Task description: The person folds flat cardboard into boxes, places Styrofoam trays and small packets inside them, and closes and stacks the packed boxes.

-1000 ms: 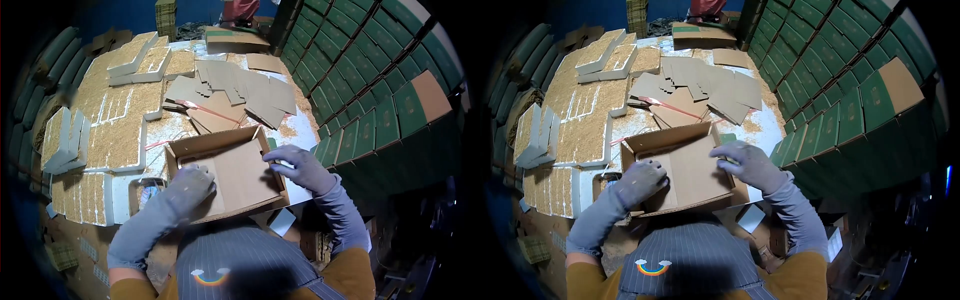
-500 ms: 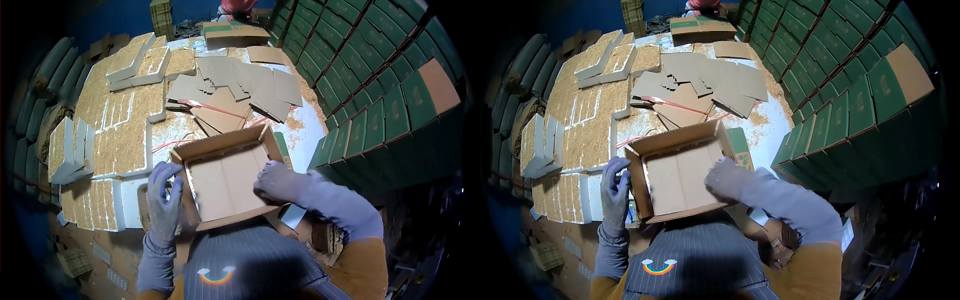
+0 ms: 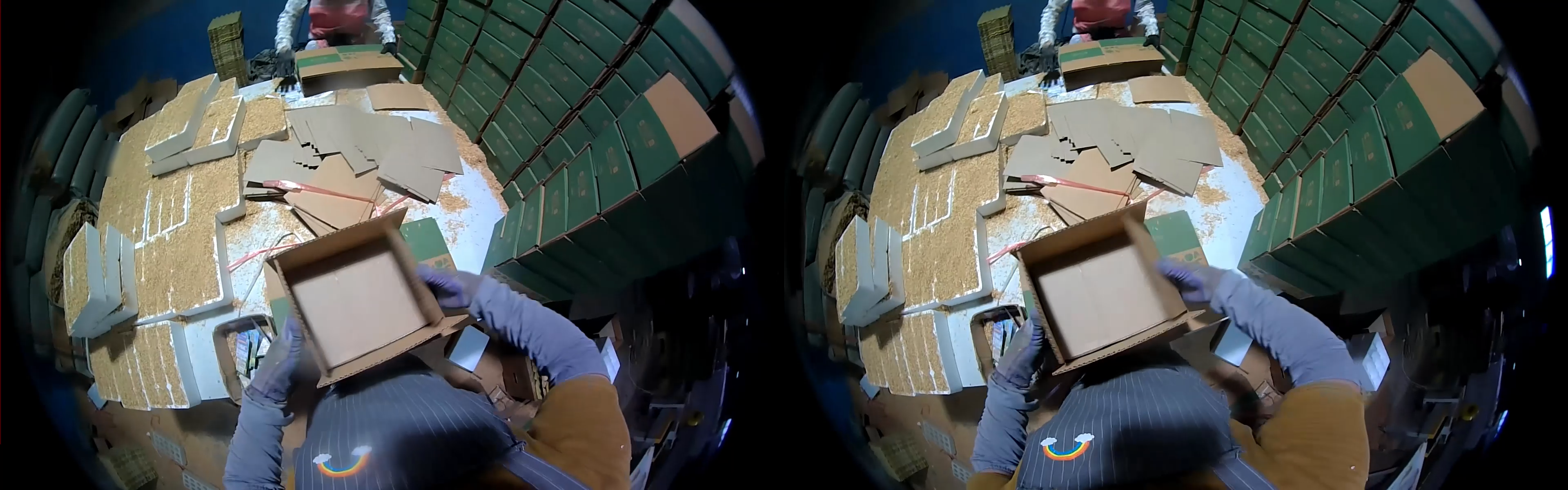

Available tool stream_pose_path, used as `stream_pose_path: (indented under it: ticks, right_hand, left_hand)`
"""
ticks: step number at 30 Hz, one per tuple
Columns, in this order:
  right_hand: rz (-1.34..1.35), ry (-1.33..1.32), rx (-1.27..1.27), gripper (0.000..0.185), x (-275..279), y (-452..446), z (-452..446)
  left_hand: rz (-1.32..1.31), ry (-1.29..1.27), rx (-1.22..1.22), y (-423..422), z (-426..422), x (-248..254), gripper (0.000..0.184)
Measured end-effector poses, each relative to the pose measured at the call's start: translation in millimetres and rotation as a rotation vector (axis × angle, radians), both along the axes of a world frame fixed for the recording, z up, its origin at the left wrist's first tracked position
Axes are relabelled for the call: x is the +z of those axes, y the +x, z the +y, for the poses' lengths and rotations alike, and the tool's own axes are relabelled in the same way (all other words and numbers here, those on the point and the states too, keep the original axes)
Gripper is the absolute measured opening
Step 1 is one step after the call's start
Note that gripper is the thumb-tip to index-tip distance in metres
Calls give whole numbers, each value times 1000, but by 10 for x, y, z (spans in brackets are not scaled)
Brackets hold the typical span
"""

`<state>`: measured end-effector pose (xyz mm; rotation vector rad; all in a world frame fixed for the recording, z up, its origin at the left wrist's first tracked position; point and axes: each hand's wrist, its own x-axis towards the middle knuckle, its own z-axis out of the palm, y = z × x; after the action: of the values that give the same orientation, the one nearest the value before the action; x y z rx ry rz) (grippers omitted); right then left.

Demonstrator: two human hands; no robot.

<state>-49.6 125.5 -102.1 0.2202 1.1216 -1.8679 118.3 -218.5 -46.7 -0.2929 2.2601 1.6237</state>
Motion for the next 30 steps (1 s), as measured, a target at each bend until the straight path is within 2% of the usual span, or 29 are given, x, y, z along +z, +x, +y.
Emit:
stream_pose_path:
  ticks: [1,2,3,4,5,7,8,9,10,12,13,14,15,16,18,19,21,22,24,25,26,29,30]
  right_hand:
    - [447,281,106,62,-165,33,-121]
    - [671,416,152,67,-115,61,-195]
    - [888,575,183,71,-57,87,-271]
    - [810,634,284,82,306,154,-339]
    - [736,697,373,93,540,159,-348]
    - [644,382,222,104,521,389,-236]
    - [811,562,128,107,330,574,-182]
    - [752,711,145,102,-30,725,-90]
    - [643,586,-21,99,63,968,-23]
    - [470,277,-369,94,321,1457,163]
    - [454,232,-528,90,480,1677,297]
    - [430,183,-670,86,558,1932,519]
    - [233,155,-835,71,415,2234,845]
    - [51,224,-1083,54,-329,2530,1370]
    - [266,163,-1415,46,187,3157,1858]
    - [501,89,-1513,47,587,3272,2016]
    - [725,169,-1656,47,1217,3413,2475]
    - [824,228,-1695,47,1560,3409,2711]
    - [979,317,-1715,47,2195,3288,3139]
    - [1046,360,-1700,47,2509,3152,3362]
    - [1099,400,-1677,47,2806,2988,3574]
    - [1216,489,-1565,47,3511,2393,4162]
    - [1238,510,-1520,47,3706,2157,4338]
  left_hand:
    - [100,-6,75,-62,238,166,77]
    - [201,-12,146,-116,400,272,78]
    - [186,37,278,-160,483,94,76]
    - [294,-418,334,-132,445,-412,70]
    - [264,-300,336,-93,453,-213,69]
    - [259,-126,323,-103,387,-64,66]
    - [275,-59,312,-94,305,-235,64]
    - [245,55,282,-130,316,-305,66]
    - [199,159,248,-198,342,-254,68]
    - [176,96,-12,-377,594,118,71]
    - [330,-278,-116,-479,671,-91,74]
    - [293,-171,-290,-580,969,337,75]
    - [197,80,-360,-670,1298,600,72]
    - [371,122,-460,-862,1541,633,71]
    - [677,166,-519,-1256,2025,1086,64]
    - [755,392,-511,-1503,2288,1314,64]
    - [668,563,-415,-1935,2773,1947,63]
    - [1235,144,-588,-2457,2928,1894,59]
    - [1611,-11,-560,-2859,3421,2376,63]
    - [1618,-1,-558,-2903,3609,2606,63]
    - [1423,-112,-664,-2871,3761,2853,63]
    - [860,434,-905,-2763,4232,3111,51]
    - [1272,317,-1059,-2867,4318,2958,46]
